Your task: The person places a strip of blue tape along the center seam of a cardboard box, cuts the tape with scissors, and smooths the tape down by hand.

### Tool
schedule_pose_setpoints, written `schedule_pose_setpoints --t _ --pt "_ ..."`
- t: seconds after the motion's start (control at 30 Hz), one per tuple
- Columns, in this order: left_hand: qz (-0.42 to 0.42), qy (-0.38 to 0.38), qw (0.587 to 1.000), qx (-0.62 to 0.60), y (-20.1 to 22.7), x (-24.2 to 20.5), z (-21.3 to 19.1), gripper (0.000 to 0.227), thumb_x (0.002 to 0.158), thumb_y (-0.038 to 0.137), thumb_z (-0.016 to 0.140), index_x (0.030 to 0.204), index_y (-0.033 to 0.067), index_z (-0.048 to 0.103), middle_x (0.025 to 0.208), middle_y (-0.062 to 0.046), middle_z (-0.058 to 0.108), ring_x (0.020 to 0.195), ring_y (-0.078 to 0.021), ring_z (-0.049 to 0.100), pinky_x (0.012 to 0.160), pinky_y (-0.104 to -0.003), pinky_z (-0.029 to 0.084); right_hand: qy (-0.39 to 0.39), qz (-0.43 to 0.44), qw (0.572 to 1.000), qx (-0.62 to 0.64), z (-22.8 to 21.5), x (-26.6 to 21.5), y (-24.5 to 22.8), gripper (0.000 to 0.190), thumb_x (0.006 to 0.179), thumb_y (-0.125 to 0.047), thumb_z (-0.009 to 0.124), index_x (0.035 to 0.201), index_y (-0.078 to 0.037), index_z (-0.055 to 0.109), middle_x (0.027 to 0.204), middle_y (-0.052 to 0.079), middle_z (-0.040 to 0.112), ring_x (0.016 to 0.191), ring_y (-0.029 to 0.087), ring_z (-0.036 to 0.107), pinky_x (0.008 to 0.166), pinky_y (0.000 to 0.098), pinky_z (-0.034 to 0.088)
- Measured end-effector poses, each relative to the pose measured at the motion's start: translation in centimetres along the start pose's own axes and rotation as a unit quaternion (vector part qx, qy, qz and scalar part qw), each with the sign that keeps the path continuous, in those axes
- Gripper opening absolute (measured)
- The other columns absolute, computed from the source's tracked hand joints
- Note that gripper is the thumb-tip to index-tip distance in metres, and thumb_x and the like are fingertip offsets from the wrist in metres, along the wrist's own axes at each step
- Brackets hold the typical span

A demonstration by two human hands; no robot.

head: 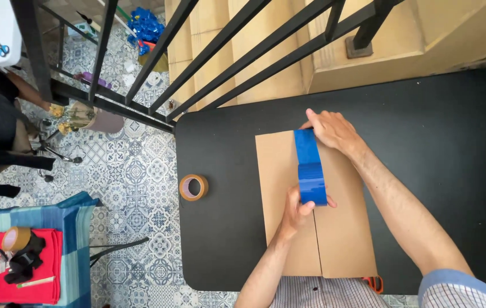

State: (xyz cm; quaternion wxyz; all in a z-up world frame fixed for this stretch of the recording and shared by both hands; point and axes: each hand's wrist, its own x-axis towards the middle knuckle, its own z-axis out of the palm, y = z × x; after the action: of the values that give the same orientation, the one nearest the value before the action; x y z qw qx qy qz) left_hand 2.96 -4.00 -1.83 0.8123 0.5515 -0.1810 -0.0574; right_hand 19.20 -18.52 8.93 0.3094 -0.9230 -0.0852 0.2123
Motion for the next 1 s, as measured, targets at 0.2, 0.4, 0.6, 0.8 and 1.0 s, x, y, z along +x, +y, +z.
schedule_pose_setpoints --t 0.2,0.4,0.6,0.8,1.0 --pt "-0.011 -0.001 1.000 0.014 3.6 0.0 1.2 0.055 0.095 0.052 0.053 0.117 0.0035 0.064 0.088 -0.010 0.077 0.083 -0.0090 0.069 0.074 -0.021 0.053 0.008 0.035 0.999 0.018 0.2 -0.7 -1.0 0.078 0.107 -0.045 0.009 0.110 -0.019 0.082 0.104 0.020 0.078 0.106 0.045 0.071 0.096 0.0562 0.052" --pt "-0.056 0.028 0.998 0.020 4.8 -0.5 1.7 0.038 0.101 0.034 0.050 0.121 0.0025 0.059 0.100 -0.015 0.077 0.095 -0.0166 0.072 0.086 -0.027 0.055 0.143 -0.055 0.985 0.077 3.0 0.6 2.9 0.075 0.109 -0.036 0.009 0.109 -0.011 0.080 0.086 0.014 0.078 0.095 0.043 0.072 0.095 0.0562 0.051" --pt "-0.005 0.094 0.980 0.172 3.3 -2.5 1.0 0.023 0.104 0.012 0.054 0.117 -0.0058 0.060 0.097 -0.023 0.069 0.096 -0.0237 0.064 0.087 -0.041 0.054 0.437 -0.131 0.856 0.242 7.8 -4.3 5.6 0.079 0.115 -0.039 0.010 0.058 -0.017 0.060 0.054 0.000 0.059 0.060 0.017 0.056 0.072 0.0230 0.042" --pt "-0.096 0.011 0.903 0.419 12.1 -5.6 3.3 0.058 0.099 0.021 0.061 0.146 -0.0083 0.042 0.143 -0.031 0.045 0.141 -0.0470 0.037 0.118 -0.056 0.028 0.290 -0.083 0.867 0.397 14.9 -13.4 4.6 0.073 0.114 -0.038 0.015 0.097 -0.006 0.079 0.101 0.014 0.078 0.105 0.026 0.070 0.103 0.0404 0.048" --pt "-0.085 -0.277 0.775 0.562 11.4 -11.1 2.1 0.105 0.075 0.059 0.068 0.159 0.0131 0.026 0.169 -0.018 0.012 0.156 -0.0396 0.003 0.122 -0.059 -0.001 0.196 -0.074 0.932 0.295 13.2 -15.9 -0.5 0.027 0.088 -0.022 0.072 0.111 -0.008 0.074 0.108 0.004 0.078 0.101 0.019 0.072 0.092 0.0339 0.054"
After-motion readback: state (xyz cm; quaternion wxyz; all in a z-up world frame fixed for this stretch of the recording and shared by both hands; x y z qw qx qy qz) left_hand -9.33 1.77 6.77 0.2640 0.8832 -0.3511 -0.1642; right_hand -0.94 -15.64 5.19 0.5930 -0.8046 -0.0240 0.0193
